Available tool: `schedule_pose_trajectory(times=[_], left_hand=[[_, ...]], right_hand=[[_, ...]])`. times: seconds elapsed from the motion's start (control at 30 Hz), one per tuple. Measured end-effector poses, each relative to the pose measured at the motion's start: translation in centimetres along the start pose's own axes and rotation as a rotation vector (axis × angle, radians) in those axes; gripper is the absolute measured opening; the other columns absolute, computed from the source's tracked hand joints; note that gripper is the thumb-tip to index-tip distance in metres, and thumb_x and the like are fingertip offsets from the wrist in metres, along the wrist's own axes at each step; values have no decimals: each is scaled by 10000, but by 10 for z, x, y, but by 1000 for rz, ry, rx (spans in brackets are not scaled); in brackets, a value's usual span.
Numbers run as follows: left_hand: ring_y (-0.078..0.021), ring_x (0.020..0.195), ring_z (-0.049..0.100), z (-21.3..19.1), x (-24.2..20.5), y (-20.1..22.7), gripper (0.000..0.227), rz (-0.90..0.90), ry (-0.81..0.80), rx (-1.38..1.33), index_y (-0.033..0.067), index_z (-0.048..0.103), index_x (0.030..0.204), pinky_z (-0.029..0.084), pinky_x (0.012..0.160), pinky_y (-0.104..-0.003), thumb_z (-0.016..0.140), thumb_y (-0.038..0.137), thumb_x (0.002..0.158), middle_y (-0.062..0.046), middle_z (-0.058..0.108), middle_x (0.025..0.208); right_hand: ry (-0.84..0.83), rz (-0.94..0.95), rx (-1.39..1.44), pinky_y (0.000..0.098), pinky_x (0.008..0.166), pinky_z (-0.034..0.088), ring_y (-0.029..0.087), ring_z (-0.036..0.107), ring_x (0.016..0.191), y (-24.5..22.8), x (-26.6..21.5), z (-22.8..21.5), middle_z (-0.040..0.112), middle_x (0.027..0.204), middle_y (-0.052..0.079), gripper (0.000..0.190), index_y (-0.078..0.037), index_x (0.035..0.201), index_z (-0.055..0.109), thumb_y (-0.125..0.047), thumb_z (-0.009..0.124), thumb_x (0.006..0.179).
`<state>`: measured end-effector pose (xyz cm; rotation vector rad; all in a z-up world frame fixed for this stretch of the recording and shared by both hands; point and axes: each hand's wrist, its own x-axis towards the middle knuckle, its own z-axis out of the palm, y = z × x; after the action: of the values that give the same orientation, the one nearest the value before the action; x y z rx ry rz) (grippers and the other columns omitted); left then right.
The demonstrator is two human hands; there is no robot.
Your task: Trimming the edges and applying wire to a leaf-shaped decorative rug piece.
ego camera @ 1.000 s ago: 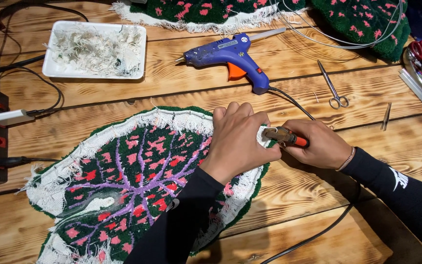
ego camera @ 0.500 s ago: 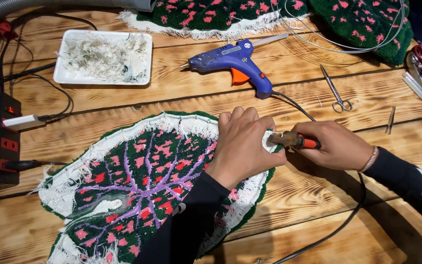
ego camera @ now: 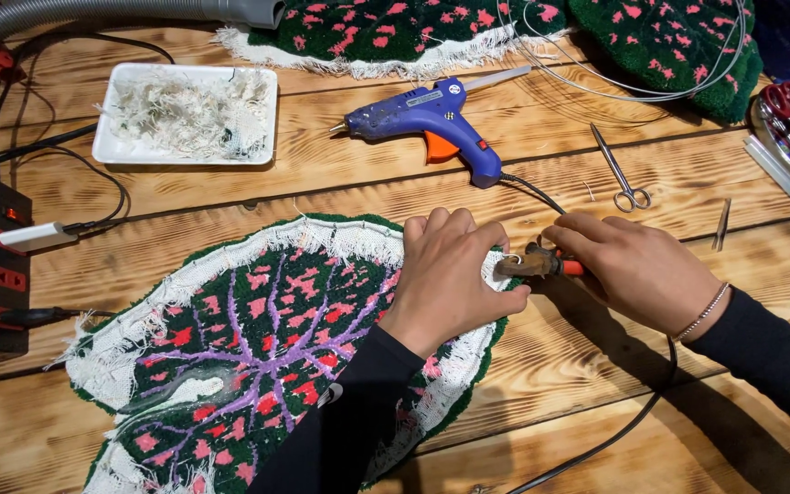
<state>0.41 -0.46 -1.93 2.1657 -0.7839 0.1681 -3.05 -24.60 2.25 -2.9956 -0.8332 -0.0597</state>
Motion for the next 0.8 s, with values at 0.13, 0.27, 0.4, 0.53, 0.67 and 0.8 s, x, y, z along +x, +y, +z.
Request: schedule_pose_trajectory(times=[0.13, 0.27, 0.4, 0.53, 0.67, 0.8], left_hand=[[-269, 968, 517, 0, 0, -2, 480, -9, -9, 3, 137, 727, 959, 316, 900, -414, 856, 458, 626, -71, 593, 884], [-263, 975, 518, -2, 0, -1, 548, 6, -18, 9, 124, 704, 994, 318, 905, -413, 867, 504, 634, -65, 605, 898], [-264, 993, 517, -5, 1, 1, 615, -6, -49, 9, 113, 674, 1017, 321, 904, -415, 870, 557, 638, -67, 618, 924], [-278, 1029, 524, -5, 1, -4, 659, 3, -32, 2, 88, 676, 1022, 335, 921, -418, 859, 592, 640, -85, 630, 961], [-307, 1048, 539, -3, 0, -9, 776, 12, -67, 38, 9, 707, 1034, 352, 989, -429, 813, 686, 669, -133, 648, 986], [-321, 1041, 567, -3, -1, -15, 824, -10, -128, 84, -22, 724, 1024, 357, 1012, -437, 752, 736, 702, -160, 678, 988]], right_hand=[[-77, 137, 49, 448, 733, 565, 376, 694, 906, 0, 5, -9, 641, 1326, 124, 635, -126, 1424, 555, -95, 686, 804], [-181, 254, 75, 433, 781, 571, 345, 700, 961, 0, 7, -15, 669, 1282, 88, 669, -168, 1480, 521, -108, 698, 837], [-101, 113, 58, 460, 821, 549, 375, 684, 1026, 13, 5, -12, 680, 1239, 134, 574, -86, 1355, 558, -80, 685, 795], [-379, 366, 55, 414, 889, 553, 281, 687, 1102, 17, 10, -35, 703, 1305, 13, 584, -256, 1409, 611, -118, 696, 849], [-602, 508, 497, 322, 992, 542, 151, 689, 1159, 61, -7, -24, 727, 1294, 2, 426, -216, 1373, 685, -267, 629, 953], [-720, 719, 704, 322, 1045, 501, 151, 648, 1240, 70, -16, -21, 705, 1282, 33, 451, -186, 1370, 720, -341, 668, 950]])
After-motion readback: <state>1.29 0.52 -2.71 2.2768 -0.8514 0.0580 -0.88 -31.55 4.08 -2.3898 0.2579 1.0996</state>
